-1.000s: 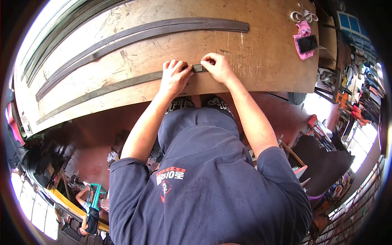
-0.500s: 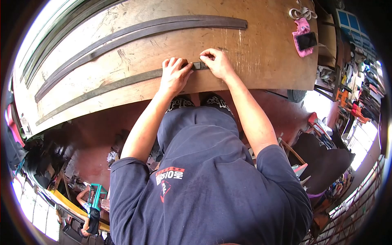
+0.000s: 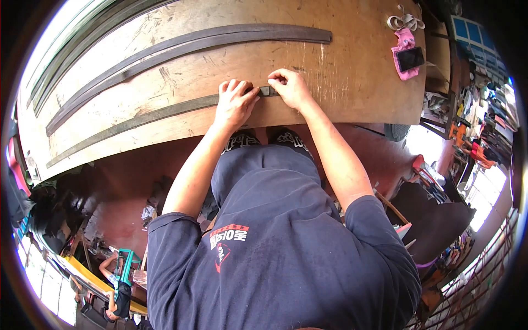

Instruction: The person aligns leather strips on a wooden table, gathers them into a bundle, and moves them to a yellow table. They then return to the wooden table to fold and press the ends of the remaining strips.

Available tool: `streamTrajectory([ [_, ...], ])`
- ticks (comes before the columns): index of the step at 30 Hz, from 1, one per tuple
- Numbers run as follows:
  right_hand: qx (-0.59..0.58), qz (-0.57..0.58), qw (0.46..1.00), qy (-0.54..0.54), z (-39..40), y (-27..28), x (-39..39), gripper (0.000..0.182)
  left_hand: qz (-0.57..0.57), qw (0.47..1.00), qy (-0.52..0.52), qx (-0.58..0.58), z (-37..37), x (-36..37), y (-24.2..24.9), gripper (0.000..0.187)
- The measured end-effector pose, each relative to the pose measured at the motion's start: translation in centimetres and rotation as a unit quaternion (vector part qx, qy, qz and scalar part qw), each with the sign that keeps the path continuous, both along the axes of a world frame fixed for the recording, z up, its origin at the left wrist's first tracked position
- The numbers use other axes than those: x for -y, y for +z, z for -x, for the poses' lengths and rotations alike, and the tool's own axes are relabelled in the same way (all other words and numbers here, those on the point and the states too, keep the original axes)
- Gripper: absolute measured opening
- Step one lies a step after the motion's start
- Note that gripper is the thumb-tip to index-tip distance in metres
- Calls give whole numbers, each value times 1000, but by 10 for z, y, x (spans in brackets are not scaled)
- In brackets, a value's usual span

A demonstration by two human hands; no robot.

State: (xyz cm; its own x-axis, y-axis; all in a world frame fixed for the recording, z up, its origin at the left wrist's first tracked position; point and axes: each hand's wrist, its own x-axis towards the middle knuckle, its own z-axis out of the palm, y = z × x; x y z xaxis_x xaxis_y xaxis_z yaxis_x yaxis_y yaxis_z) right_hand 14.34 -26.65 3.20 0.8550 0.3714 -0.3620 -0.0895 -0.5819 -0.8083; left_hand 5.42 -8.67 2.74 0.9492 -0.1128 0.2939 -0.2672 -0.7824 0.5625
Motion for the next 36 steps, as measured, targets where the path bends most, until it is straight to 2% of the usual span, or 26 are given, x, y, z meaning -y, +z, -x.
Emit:
streamTrajectory([
  [15,-26,-30,999,-15,-4,-15,3,17,-10,1000,-11,-6,1,2,1,25],
  [26,-7,-63,997,47,-5,-10,8,17,-122,992,-9,-9,14,14,10,43],
  [28,123,-61,984,111,1,-1,9,18,-131,991,5,-31,20,18,12,43],
  [30,145,-59,972,178,6,9,14,25,-144,987,61,-31,28,25,15,40],
  [31,187,-42,958,215,10,11,16,28,-144,982,81,-94,35,23,15,43],
  [32,228,-25,940,250,13,11,18,32,-153,980,89,-92,44,22,15,43],
  [33,259,11,920,294,15,9,21,44,-155,965,172,-126,52,22,20,49],
  [34,264,1,917,298,16,11,24,44,-154,942,254,-157,58,19,20,57],
  [35,279,29,907,315,16,14,27,49,-159,928,276,-193,69,11,7,68],
  [36,294,57,894,332,17,18,30,55,-151,910,316,-222,73,13,14,69],
])
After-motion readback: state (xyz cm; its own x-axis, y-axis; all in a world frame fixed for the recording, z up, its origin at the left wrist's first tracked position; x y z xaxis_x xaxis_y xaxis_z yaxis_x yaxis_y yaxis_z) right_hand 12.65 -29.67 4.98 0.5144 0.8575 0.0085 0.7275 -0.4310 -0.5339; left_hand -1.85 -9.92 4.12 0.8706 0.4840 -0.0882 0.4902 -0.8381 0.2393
